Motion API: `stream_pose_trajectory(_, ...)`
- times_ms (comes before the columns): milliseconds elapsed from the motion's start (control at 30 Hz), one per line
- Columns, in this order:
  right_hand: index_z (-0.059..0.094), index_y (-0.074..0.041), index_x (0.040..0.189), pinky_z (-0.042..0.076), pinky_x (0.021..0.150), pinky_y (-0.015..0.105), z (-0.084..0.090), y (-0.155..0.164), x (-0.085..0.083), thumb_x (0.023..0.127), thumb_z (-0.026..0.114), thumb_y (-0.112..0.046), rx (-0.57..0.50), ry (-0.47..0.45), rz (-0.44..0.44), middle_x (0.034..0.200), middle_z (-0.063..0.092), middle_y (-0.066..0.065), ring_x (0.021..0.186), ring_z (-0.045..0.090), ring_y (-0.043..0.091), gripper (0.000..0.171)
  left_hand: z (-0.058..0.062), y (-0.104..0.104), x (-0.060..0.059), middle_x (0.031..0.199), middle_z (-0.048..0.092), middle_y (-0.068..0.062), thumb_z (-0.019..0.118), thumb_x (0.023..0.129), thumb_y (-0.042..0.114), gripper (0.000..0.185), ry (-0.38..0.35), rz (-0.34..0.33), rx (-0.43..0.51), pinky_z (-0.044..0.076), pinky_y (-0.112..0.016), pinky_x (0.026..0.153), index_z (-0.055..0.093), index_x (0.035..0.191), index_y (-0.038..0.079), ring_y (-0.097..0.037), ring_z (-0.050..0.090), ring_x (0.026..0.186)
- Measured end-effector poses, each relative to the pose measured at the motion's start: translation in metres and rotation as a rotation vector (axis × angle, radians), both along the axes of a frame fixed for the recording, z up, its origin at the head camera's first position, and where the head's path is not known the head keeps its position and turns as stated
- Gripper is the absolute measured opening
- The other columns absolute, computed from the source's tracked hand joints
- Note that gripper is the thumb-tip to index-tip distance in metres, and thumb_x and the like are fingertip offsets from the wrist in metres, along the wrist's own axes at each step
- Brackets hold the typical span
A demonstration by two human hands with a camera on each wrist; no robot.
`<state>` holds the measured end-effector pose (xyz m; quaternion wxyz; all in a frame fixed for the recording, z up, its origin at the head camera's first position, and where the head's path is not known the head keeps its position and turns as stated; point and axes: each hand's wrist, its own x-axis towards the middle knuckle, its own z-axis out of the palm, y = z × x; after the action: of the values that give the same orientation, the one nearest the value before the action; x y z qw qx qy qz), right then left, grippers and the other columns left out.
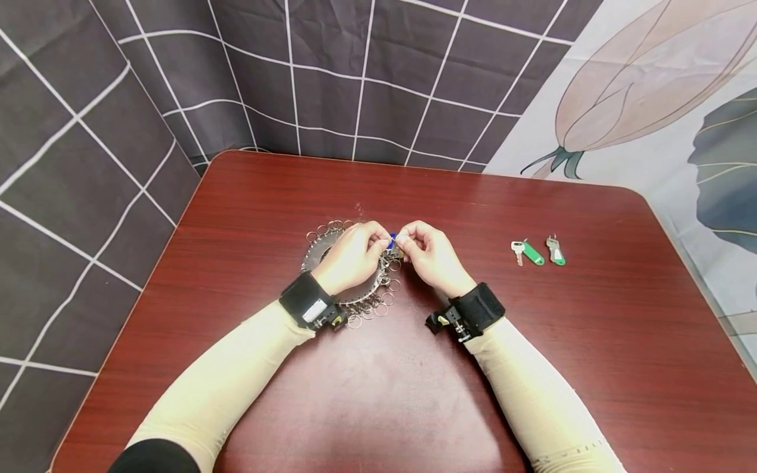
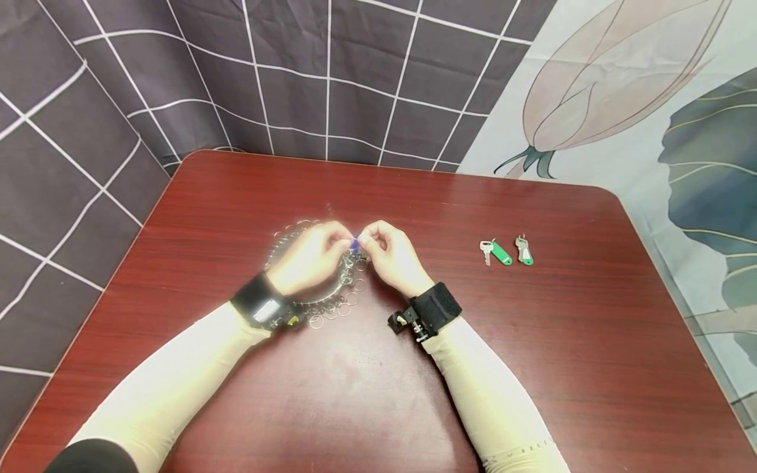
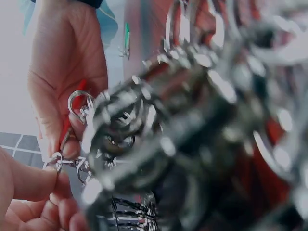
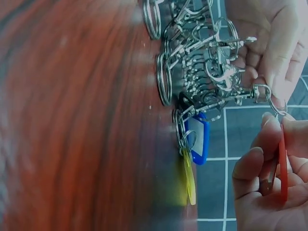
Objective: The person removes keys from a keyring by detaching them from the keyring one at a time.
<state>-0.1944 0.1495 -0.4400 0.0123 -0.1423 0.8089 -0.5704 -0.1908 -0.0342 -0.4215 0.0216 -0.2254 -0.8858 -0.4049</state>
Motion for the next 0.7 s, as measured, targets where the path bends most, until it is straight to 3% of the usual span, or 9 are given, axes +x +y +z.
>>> stream_pose_trajectory(167,0.058,0.004,0.095,0.040,0.053,0.021,0.004,-0.003,0.002,0.096,0.056,-0.003,-0.028,-0.029,-0.001,0.081,0.057,0.026,0.065,0.053,0.036,0.007,-0.003,-0.001,0.000,0.085,0.061,-0.002,0.055,0.097,0.013,0.010,-0.020,0.023,0.007,0.045,-0.031,0.070,0.062,0.099,0.008,-0.017,0.055,0.077)
stream_pose_trajectory(400,0.056,0.012,0.095,0.038,0.053,0.019,0.039,-0.011,0.020,0.095,0.053,0.003,-0.040,-0.054,0.018,0.083,0.054,0.034,0.063,0.052,0.026,0.009,-0.004,-0.001,-0.002,0.082,0.062,0.001,0.058,0.095,0.015,0.007,-0.039,0.091,0.064,0.046,-0.030,0.069,0.064,0.096,0.011,-0.014,0.057,0.075)
stream_pose_trajectory(600,0.055,0.012,0.094,0.037,0.052,0.018,0.041,-0.011,0.022,0.094,0.054,0.005,-0.029,-0.052,0.008,0.081,0.054,0.033,0.059,0.050,0.009,0.007,-0.003,-0.002,-0.001,0.082,0.064,-0.002,0.059,0.096,0.012,0.008,-0.027,0.052,0.143,0.046,-0.030,0.068,0.066,0.096,0.008,-0.015,0.056,0.073)
stream_pose_trajectory(700,0.056,0.011,0.093,0.036,0.051,0.018,0.041,-0.011,0.022,0.094,0.054,0.005,-0.008,-0.055,0.006,0.082,0.054,0.034,0.058,0.049,0.007,0.006,-0.002,-0.003,-0.001,0.081,0.065,-0.003,0.060,0.095,0.011,0.008,-0.023,0.032,0.154,0.045,-0.030,0.066,0.067,0.097,0.006,-0.015,0.055,0.071)
